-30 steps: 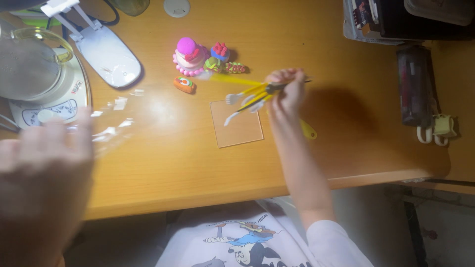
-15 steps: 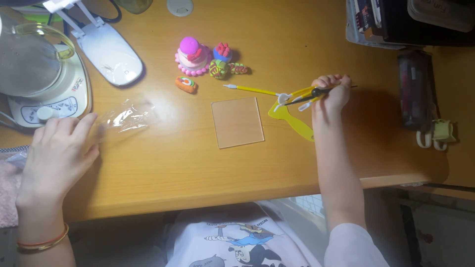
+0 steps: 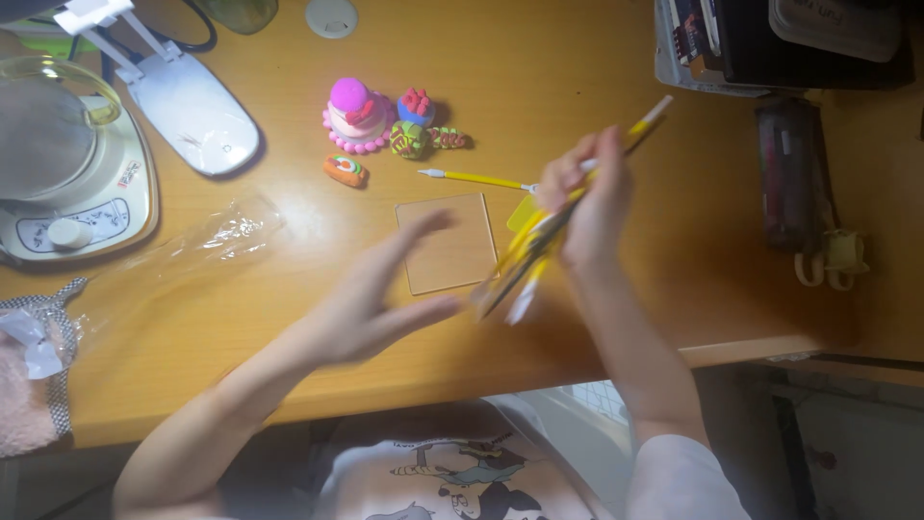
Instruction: The person unboxes a set of modeling clay by opening a plastic bag, removing a yellow plastic tool and several sculpting tools, and then taking out individual colored clay packets.
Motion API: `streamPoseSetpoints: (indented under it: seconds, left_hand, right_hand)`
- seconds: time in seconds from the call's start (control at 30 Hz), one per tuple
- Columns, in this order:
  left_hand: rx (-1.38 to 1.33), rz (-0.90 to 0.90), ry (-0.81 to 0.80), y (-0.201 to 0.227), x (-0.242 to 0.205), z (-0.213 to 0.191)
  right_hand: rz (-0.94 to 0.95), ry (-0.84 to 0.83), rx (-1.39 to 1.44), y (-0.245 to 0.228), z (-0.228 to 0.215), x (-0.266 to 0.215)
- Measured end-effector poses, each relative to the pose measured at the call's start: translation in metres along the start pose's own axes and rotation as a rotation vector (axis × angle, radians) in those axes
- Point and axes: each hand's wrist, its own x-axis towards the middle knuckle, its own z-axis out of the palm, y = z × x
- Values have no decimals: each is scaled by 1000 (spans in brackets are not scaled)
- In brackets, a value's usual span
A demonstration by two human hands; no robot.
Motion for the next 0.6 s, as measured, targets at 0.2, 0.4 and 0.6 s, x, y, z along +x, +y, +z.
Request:
streamPoseSetpoints:
  seconds: [0.2,0.4,0.6]
  left_hand:
    - [-730,-306,-62,-49,55,66]
    - [-768,-420,6,-20,44,47]
    - [-687,-270,-48,-58,16,43]
  right_hand:
    - [-164,-107,-172,39,43,-40]
    - [154,-362,-447,63,-17,-18]
    - [-439,-744,-1256,41,-40,25]
